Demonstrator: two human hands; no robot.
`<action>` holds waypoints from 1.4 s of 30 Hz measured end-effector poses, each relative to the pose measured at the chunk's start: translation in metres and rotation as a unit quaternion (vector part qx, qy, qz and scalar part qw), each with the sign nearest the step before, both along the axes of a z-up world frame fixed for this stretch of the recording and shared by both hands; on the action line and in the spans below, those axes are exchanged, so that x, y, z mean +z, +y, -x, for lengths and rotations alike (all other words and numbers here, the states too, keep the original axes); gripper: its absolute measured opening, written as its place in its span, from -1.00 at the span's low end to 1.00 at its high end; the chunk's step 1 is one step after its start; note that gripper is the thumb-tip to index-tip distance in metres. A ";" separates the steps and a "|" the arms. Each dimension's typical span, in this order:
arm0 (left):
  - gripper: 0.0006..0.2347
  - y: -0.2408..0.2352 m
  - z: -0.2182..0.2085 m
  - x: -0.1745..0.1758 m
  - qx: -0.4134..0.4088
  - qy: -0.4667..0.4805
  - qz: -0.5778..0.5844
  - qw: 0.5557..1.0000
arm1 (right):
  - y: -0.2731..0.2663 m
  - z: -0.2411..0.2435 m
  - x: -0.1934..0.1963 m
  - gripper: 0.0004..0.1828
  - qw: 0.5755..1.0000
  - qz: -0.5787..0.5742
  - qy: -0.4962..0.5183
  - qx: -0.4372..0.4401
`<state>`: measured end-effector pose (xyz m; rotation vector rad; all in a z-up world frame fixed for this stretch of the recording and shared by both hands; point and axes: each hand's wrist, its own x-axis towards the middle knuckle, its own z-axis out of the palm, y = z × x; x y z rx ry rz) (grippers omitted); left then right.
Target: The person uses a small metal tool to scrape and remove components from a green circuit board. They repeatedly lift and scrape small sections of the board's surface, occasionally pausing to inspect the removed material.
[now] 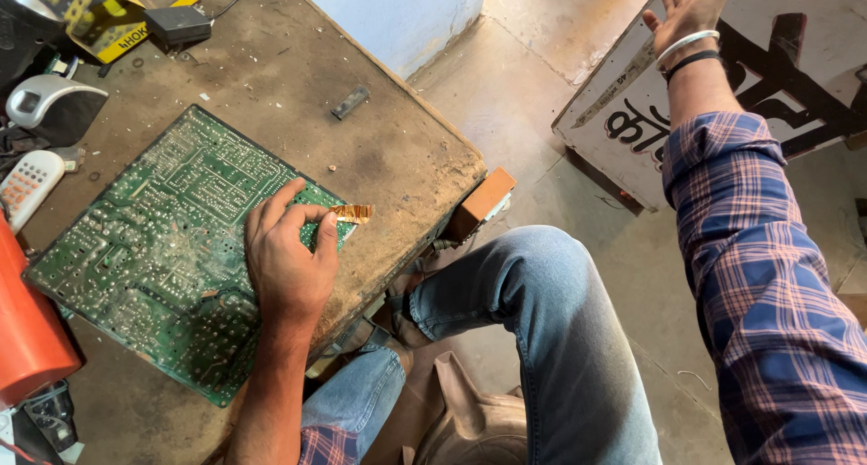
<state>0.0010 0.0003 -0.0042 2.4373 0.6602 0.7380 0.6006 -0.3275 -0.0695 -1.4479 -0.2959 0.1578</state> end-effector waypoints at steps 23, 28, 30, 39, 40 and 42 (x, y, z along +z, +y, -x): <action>-0.92 -0.003 -0.003 -0.008 0.001 -0.076 -0.077 0.994 | -0.190 0.215 -0.064 0.21 0.971 0.134 0.190 0.048; -0.91 0.003 -0.006 -0.013 0.015 -0.050 -0.085 0.995 | -0.294 0.288 -0.092 0.14 0.948 0.177 0.259 -0.062; -0.91 0.008 -0.009 -0.011 0.021 -0.041 -0.075 0.996 | -0.309 0.305 -0.091 0.14 0.935 0.176 0.284 -0.120; -0.90 0.010 -0.028 0.010 0.080 0.057 -0.042 0.994 | -0.228 0.244 -0.097 0.08 0.963 0.103 0.230 -0.094; -0.90 0.008 -0.030 0.013 0.092 0.064 -0.040 0.993 | -0.202 0.228 -0.094 0.04 0.968 0.102 0.218 -0.069; -0.90 0.009 -0.032 0.014 0.090 0.058 -0.050 0.993 | -0.147 0.213 -0.089 -0.04 0.976 0.097 0.193 -0.013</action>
